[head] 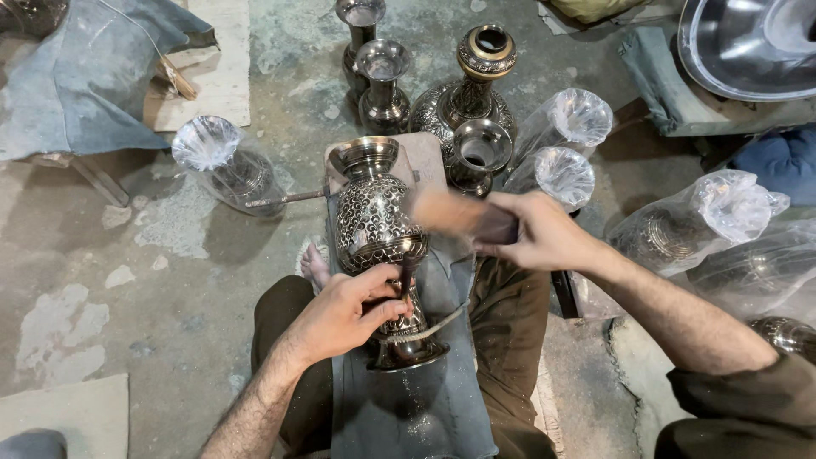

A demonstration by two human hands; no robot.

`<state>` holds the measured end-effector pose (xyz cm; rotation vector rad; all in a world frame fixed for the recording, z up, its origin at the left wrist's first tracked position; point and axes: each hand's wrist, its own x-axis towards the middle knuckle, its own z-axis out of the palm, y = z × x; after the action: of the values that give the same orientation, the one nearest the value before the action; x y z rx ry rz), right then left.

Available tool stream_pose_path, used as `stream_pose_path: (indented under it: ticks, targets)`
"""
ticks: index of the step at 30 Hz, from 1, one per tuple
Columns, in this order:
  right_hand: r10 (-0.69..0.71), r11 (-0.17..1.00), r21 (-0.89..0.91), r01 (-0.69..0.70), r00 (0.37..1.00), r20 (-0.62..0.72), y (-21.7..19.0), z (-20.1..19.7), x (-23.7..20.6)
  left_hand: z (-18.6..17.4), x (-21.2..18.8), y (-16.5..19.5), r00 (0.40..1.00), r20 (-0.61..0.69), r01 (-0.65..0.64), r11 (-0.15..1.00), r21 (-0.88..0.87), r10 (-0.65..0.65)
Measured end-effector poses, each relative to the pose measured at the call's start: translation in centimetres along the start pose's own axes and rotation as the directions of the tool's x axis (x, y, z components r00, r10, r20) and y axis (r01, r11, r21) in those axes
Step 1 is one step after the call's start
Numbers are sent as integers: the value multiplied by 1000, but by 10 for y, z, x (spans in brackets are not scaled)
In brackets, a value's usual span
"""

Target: The person sits on the floor and uses a hammer and chisel to engrave intricate patterns onto a metal vase. They repeatedly strike the chisel against the vase's surface to create decorative designs.

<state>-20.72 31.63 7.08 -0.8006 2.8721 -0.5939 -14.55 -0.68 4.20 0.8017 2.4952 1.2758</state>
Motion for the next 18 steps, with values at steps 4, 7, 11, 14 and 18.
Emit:
stream_pose_path:
  ticks: [4, 7, 11, 14, 18]
  targets:
    - [-60, 913, 397, 96, 993, -102, 0, -6, -4, 3, 5, -5, 992, -32, -120, 993, 6, 120]
    - [-24, 999, -44, 23, 999, -26, -2, -8, -5, 2, 6, -4, 998, 14, -69, 998, 3, 68]
    - [-35, 841, 526, 129, 982, -185, -2, -9, -8, 0, 11, 1, 999, 35, -39, 998, -50, 41]
    - [37, 992, -117, -44, 997, -62, 2, -13, -10, -1, 15, 2, 995, 78, -48, 994, -101, 56]
    - [-139, 957, 230, 176, 976, -170, 6, -17, -12, -1, 17, 2, 990, 69, -116, 990, -82, 122]
